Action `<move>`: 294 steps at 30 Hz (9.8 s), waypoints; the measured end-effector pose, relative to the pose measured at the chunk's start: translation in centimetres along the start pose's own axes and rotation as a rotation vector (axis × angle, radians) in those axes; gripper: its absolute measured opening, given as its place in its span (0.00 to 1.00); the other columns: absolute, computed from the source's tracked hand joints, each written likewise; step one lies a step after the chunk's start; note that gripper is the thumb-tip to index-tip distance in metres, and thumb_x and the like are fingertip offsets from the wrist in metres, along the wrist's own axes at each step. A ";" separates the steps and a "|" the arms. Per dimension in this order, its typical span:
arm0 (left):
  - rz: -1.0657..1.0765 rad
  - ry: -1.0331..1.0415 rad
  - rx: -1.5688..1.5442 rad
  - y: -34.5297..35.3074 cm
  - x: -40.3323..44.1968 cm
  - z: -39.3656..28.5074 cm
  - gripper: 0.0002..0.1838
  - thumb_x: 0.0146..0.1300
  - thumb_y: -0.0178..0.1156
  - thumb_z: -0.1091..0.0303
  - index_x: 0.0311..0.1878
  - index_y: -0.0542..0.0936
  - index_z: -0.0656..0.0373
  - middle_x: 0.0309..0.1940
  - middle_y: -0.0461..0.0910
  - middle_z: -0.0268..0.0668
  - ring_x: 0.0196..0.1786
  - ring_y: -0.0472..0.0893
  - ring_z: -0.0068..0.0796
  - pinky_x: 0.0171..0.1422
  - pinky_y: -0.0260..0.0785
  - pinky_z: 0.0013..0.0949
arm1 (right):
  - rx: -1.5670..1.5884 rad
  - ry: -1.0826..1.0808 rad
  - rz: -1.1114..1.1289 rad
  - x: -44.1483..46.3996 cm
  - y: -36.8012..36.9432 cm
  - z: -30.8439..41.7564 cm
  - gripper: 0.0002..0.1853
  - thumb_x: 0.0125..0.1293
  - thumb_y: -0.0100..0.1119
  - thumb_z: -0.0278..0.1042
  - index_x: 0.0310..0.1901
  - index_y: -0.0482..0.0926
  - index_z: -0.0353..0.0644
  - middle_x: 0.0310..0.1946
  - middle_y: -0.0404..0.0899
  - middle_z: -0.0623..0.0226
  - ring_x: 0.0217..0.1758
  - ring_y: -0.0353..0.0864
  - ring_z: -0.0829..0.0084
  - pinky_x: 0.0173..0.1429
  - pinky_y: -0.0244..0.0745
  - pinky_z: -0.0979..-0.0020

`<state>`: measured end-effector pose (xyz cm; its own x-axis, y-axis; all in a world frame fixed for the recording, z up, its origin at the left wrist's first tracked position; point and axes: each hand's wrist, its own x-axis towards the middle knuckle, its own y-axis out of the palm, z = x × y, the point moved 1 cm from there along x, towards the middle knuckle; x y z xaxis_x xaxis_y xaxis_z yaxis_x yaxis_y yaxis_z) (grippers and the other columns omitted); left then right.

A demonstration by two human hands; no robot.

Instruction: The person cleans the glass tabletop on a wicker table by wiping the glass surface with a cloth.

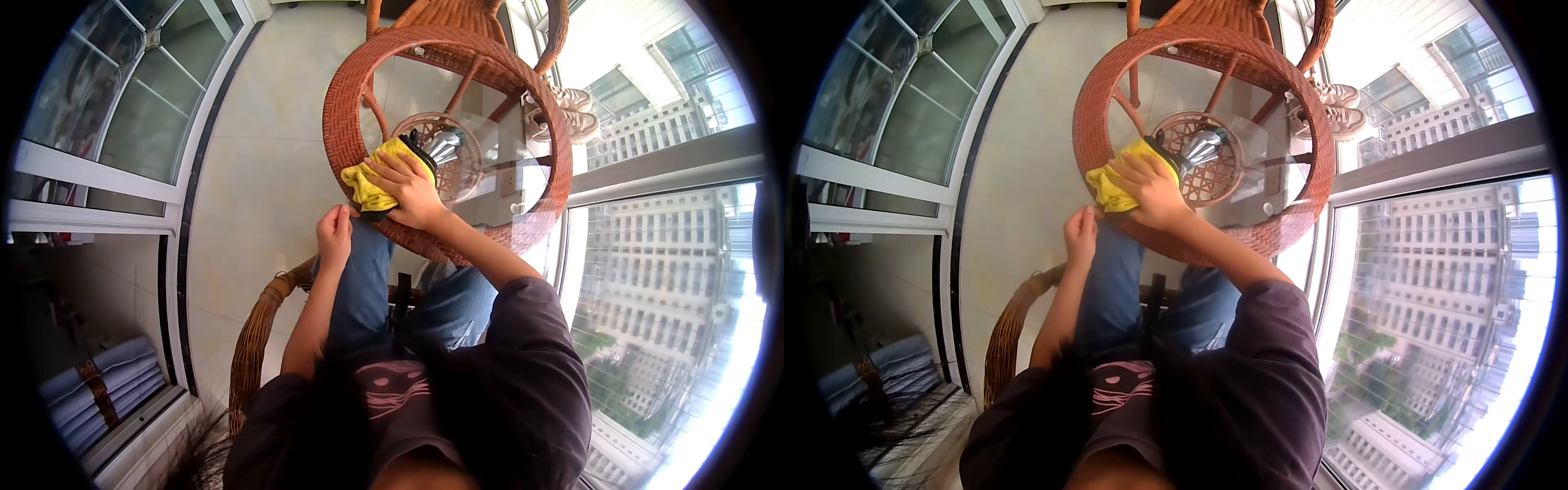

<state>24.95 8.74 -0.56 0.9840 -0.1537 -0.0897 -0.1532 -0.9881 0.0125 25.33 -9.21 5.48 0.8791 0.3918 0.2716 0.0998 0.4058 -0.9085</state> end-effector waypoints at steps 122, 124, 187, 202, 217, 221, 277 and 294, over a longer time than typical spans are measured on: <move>-0.077 0.041 0.111 0.9 -0.6 0.5 0.15 0.65 0.46 0.66 0.22 0.63 0.61 0.16 0.56 0.26 0.21 0.55 0.16 0.25 0.50 0.23 | 0.652 0.504 0.666 6.8 -3.8 -19.0 0.18 0.43 0.61 0.30 0.40 0.76 0.34 0.30 0.79 0.64 0.34 0.77 0.74 0.39 0.72 0.74; -0.080 0.055 0.128 0.9 -0.6 0.4 0.15 0.65 0.46 0.66 0.23 0.63 0.61 0.16 0.55 0.27 0.21 0.55 0.16 0.25 0.50 0.24 | 0.650 0.563 0.743 7.2 -3.9 -20.0 0.22 0.43 0.64 0.32 0.43 0.75 0.34 0.34 0.79 0.63 0.35 0.77 0.72 0.41 0.73 0.71; -0.067 0.058 0.145 0.8 -0.5 0.7 0.15 0.65 0.47 0.67 0.23 0.63 0.62 0.17 0.55 0.28 0.22 0.55 0.16 0.25 0.50 0.24 | 0.659 0.621 0.945 7.0 -5.3 -21.4 0.23 0.45 0.67 0.39 0.42 0.76 0.35 0.33 0.79 0.66 0.35 0.76 0.74 0.42 0.70 0.74; -0.022 0.048 0.127 0.8 -0.8 0.6 0.14 0.65 0.46 0.67 0.23 0.63 0.62 0.17 0.55 0.28 0.22 0.55 0.17 0.25 0.50 0.24 | 0.516 0.552 0.853 7.8 -5.8 -20.7 0.26 0.43 0.67 0.37 0.45 0.76 0.35 0.39 0.79 0.60 0.39 0.78 0.68 0.46 0.71 0.72; -0.044 0.048 0.165 0.7 -0.7 0.8 0.15 0.64 0.48 0.66 0.23 0.65 0.61 0.16 0.56 0.27 0.21 0.55 0.16 0.24 0.50 0.24 | 0.481 0.904 0.635 -1.5 -10.0 -26.7 0.20 0.46 0.65 0.30 0.43 0.74 0.35 0.36 0.78 0.66 0.36 0.75 0.74 0.43 0.70 0.74; -0.017 0.035 0.158 0.8 -0.6 0.7 0.15 0.65 0.45 0.66 0.22 0.61 0.58 0.19 0.54 0.24 0.23 0.54 0.13 0.26 0.48 0.21 | 0.313 0.784 0.035 -11.5 -9.1 -31.7 0.17 0.46 0.63 0.31 0.39 0.77 0.34 0.30 0.80 0.60 0.34 0.79 0.71 0.39 0.71 0.72; 0.020 0.169 0.046 0.7 -0.7 1.9 0.17 0.66 0.44 0.64 0.22 0.60 0.59 0.19 0.55 0.26 0.24 0.56 0.16 0.29 0.51 0.22 | -0.260 0.575 -0.039 -30.8 -10.0 2.9 0.32 0.44 0.65 0.37 0.56 0.69 0.51 0.54 0.69 0.60 0.58 0.67 0.61 0.64 0.56 0.58; 0.014 0.176 0.070 0.5 -0.4 1.9 0.16 0.65 0.48 0.62 0.23 0.65 0.59 0.19 0.59 0.25 0.24 0.58 0.14 0.28 0.52 0.20 | 1.946 0.926 -1.028 -37.6 -10.6 -3.5 0.22 0.62 0.47 0.50 0.42 0.75 0.38 0.35 0.79 0.61 0.35 0.79 0.66 0.43 0.76 0.66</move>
<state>24.30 8.36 -2.43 0.9814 -0.1715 0.0862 -0.1670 -0.9843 -0.0570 -7.17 -31.16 3.78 0.8004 -0.4536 -0.3919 0.5672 0.3616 0.7399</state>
